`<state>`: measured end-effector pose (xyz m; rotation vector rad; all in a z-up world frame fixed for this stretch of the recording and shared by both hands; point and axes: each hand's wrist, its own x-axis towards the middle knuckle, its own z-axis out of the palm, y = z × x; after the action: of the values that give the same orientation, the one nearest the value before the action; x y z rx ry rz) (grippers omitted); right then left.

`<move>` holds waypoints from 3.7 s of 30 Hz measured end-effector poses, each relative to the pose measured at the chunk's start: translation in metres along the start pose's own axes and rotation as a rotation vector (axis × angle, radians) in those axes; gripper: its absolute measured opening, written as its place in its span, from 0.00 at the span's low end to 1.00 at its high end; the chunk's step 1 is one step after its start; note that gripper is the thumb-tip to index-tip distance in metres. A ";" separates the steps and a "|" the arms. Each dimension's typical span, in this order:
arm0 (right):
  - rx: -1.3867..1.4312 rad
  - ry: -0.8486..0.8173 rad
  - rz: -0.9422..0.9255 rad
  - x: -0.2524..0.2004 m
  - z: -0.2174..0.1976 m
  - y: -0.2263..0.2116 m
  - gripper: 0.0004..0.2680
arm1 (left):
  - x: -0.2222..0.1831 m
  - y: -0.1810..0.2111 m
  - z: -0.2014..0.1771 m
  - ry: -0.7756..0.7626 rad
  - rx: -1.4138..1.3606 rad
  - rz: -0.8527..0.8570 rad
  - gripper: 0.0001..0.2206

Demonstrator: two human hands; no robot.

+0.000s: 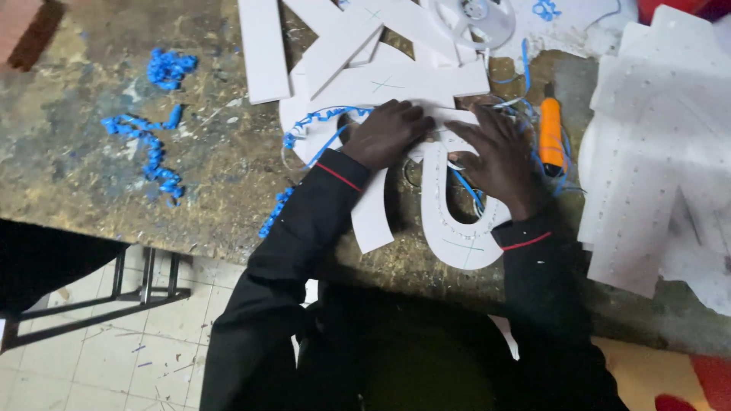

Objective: Installing LED strips into foam letter cutouts by peeling adhesive backing and pressing them into place.

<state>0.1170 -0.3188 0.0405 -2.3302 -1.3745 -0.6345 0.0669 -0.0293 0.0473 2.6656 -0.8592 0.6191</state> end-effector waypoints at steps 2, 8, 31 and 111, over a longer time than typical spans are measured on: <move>0.019 0.016 0.048 -0.015 0.010 0.004 0.22 | -0.003 -0.008 0.007 -0.055 -0.042 0.037 0.10; 0.107 0.024 0.103 -0.016 0.008 -0.005 0.19 | -0.025 0.004 -0.035 -0.032 -0.241 -0.219 0.10; 0.055 -0.095 0.068 -0.013 0.014 -0.003 0.19 | -0.040 0.010 -0.007 0.260 -0.256 -0.306 0.11; 0.273 -0.028 -0.028 0.051 0.044 -0.032 0.13 | -0.059 -0.012 0.016 0.220 -0.040 -0.435 0.08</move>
<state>0.1188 -0.2446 0.0337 -2.1141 -1.4108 -0.3944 0.0365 0.0030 0.0035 2.5633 -0.2179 0.7502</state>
